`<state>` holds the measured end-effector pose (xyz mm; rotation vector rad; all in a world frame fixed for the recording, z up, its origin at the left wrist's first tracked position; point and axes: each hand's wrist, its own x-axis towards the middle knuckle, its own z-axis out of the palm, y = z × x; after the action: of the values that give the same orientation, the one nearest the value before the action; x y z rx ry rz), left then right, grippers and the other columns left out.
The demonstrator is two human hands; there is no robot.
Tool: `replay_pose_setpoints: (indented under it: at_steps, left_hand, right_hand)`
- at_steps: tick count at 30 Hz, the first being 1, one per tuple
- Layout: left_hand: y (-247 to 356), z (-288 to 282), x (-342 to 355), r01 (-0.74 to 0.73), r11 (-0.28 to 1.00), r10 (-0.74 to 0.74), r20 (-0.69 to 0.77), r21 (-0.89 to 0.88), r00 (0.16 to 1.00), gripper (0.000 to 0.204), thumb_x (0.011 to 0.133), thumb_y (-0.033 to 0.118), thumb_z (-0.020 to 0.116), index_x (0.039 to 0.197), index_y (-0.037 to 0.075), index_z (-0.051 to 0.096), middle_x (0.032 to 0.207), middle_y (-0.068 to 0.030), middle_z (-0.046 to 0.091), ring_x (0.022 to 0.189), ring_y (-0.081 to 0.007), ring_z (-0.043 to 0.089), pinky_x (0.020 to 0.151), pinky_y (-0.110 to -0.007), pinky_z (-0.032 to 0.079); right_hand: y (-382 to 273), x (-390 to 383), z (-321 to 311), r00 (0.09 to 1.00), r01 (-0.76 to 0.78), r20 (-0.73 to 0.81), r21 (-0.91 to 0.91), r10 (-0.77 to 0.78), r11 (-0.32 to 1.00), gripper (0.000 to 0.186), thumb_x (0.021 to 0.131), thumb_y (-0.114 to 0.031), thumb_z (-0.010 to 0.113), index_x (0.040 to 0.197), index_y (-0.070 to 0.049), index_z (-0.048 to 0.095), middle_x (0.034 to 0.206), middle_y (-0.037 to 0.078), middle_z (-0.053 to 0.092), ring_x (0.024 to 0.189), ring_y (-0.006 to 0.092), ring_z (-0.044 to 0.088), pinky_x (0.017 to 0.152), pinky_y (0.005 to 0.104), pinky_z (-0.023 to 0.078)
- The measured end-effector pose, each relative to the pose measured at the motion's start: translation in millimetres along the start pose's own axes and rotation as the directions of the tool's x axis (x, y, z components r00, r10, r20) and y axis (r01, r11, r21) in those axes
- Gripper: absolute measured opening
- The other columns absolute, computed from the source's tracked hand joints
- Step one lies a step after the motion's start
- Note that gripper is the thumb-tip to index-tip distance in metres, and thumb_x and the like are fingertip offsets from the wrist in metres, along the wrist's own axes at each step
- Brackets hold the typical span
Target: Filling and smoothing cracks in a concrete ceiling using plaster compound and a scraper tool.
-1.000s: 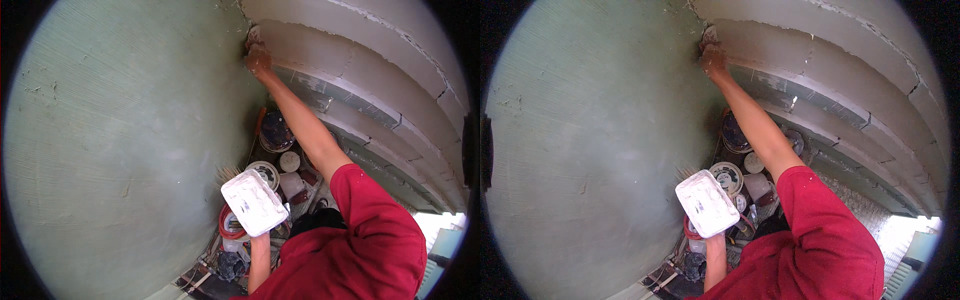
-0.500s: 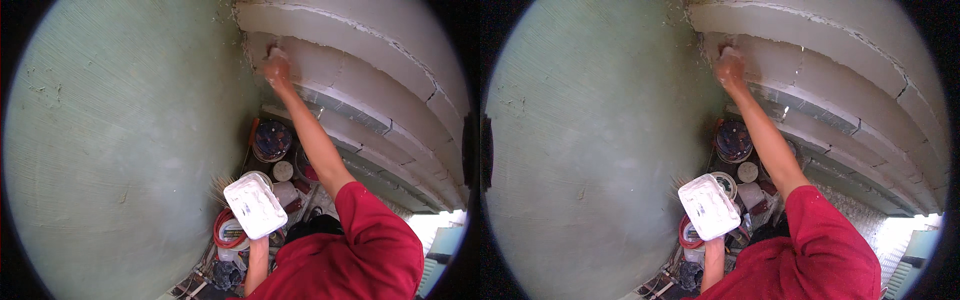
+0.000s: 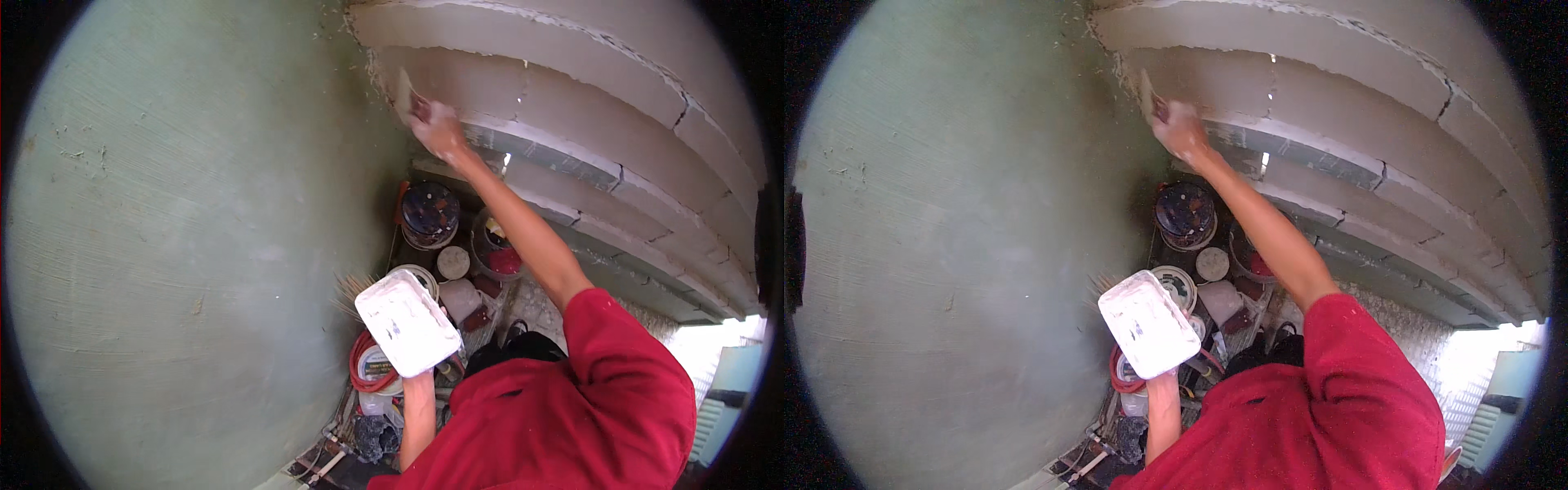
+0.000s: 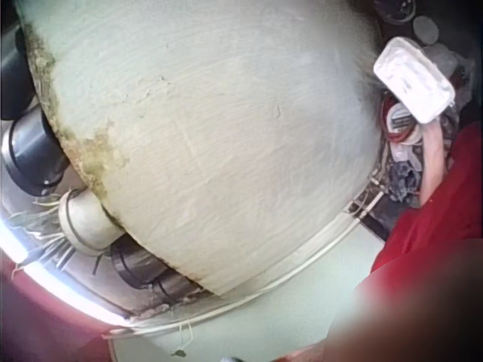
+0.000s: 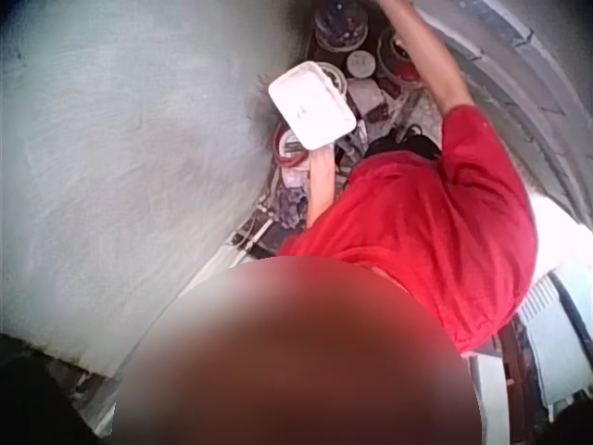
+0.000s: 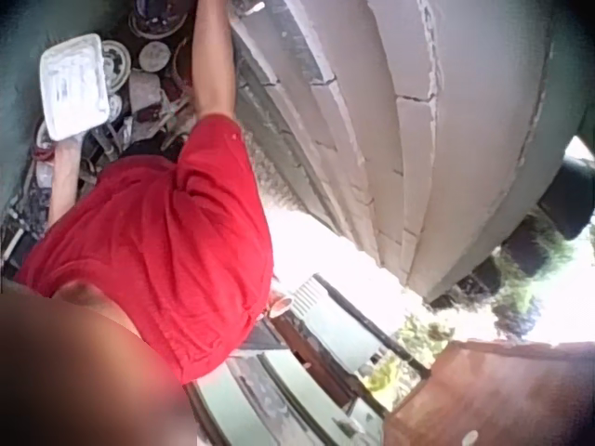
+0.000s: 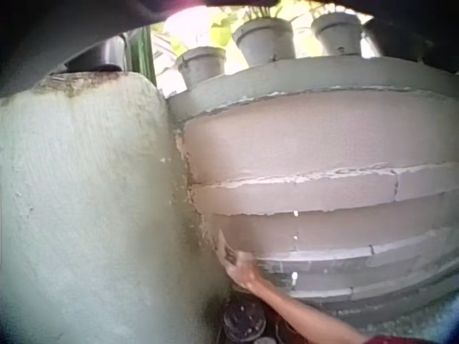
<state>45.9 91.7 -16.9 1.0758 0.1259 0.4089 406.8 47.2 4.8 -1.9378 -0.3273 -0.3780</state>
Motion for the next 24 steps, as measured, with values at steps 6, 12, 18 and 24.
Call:
replay_pose_setpoints:
  at_steps: [6, 12, 18, 24]
  left_hand:
    - [2.0, 0.6, 8.6, 0.020, 0.997, -0.020, -0.002, -0.076, 1.000, 0.061, 0.095, 0.041, 0.043, 0.144, 0.008, 0.029, 0.144, -0.0143, 0.038, 0.129, -0.0296, 0.041, 0.108, -0.045, 0.032]
    - [3.2, 1.3, 3.3, 0.041, 0.993, -0.041, 0.001, -0.113, 0.999, 0.061, 0.095, 0.041, 0.043, 0.144, 0.008, 0.029, 0.144, -0.0146, 0.039, 0.129, -0.0300, 0.041, 0.108, -0.046, 0.032]
    - [3.0, 7.9, 5.2, 0.011, 0.994, -0.013, -0.017, -0.111, 1.000, 0.061, 0.095, 0.041, 0.044, 0.144, 0.008, 0.030, 0.143, -0.0150, 0.039, 0.128, -0.0303, 0.042, 0.108, -0.046, 0.033]
    - [5.5, 8.3, 4.9, -0.011, 0.991, 0.008, -0.018, -0.134, 1.000, 0.061, 0.095, 0.041, 0.044, 0.144, 0.008, 0.030, 0.143, -0.0153, 0.039, 0.128, -0.0306, 0.042, 0.107, -0.046, 0.033]
  right_hand:
    - [18.6, -63.3, -52.2, 0.954, -0.220, -0.210, 0.005, 0.216, 0.975, 0.025, 0.078, -0.017, 0.064, 0.089, 0.005, 0.062, 0.083, 0.024, 0.064, 0.080, 0.0370, 0.064, 0.071, 0.0424, 0.050]
    - [1.5, -14.7, -34.8, 0.884, -0.137, -0.467, -0.198, 0.029, 0.970, 0.023, 0.082, -0.018, 0.059, 0.074, 0.004, 0.057, 0.078, 0.027, 0.060, 0.077, 0.0446, 0.059, 0.068, 0.0509, 0.046]
    - [34.7, 16.4, 16.8, 0.905, -0.115, -0.425, -0.270, -0.011, 0.956, 0.026, 0.079, -0.022, 0.064, 0.082, 0.004, 0.063, 0.092, 0.025, 0.060, 0.085, 0.0436, 0.058, 0.075, 0.0487, 0.048]
    - [62.4, 54.4, 80.3, 0.852, 0.062, -0.458, -0.392, -0.253, 0.918, 0.027, 0.079, -0.026, 0.062, 0.085, 0.000, 0.065, 0.092, 0.024, 0.063, 0.089, 0.0415, 0.060, 0.078, 0.0500, 0.047]
